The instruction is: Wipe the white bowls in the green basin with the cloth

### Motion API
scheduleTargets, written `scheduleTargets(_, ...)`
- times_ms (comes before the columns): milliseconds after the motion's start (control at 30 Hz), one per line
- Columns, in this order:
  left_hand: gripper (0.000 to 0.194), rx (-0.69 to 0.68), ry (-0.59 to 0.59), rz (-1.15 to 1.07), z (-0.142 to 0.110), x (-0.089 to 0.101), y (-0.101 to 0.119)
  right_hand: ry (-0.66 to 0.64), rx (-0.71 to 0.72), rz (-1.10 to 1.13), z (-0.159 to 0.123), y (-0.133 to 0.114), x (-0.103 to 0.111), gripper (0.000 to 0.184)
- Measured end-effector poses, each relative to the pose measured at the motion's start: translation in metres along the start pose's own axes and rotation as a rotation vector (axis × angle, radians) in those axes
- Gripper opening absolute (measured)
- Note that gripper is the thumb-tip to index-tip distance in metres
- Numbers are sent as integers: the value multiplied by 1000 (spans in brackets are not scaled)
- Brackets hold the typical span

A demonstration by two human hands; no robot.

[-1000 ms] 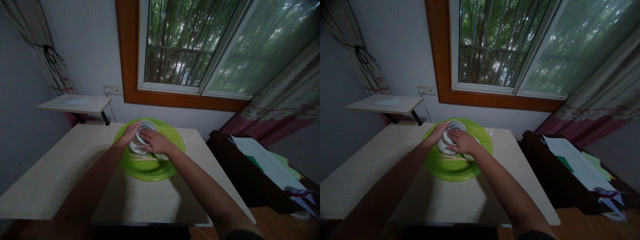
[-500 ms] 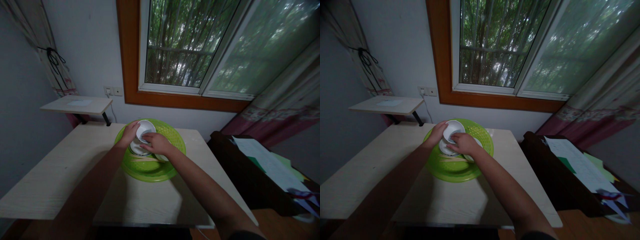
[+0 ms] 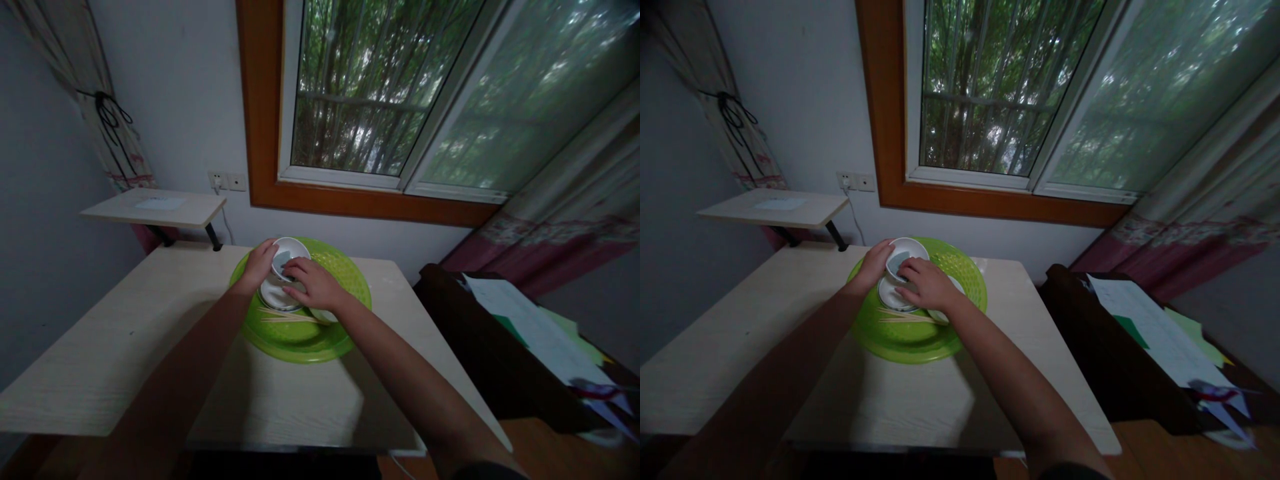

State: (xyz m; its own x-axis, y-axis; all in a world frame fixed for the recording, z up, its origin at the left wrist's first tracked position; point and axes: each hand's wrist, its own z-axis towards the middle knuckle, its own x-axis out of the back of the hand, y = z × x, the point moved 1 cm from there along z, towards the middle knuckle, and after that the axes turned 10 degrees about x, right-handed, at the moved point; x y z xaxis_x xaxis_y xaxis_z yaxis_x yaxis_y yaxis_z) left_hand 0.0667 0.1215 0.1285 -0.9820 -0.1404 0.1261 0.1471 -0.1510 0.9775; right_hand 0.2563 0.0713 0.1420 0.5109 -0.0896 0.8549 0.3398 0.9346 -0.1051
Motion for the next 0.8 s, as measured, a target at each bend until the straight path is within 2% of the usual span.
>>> scheduleTargets(100,27,6,-8,30,1,0,-3,9,21,76,-1,3,-1,36)
scheduleTargets(300,25,15,3,1,4,-1,-11,-89,44,93,-3,5,-8,46)
scheduleTargets(600,33,-5,-42,122,2,-2,-5,-225,23,-140,-2,4,-12,71)
scheduleTargets(800,37,2,-4,149,5,-1,-8,-216,-77,-296,1,3,-10,75)
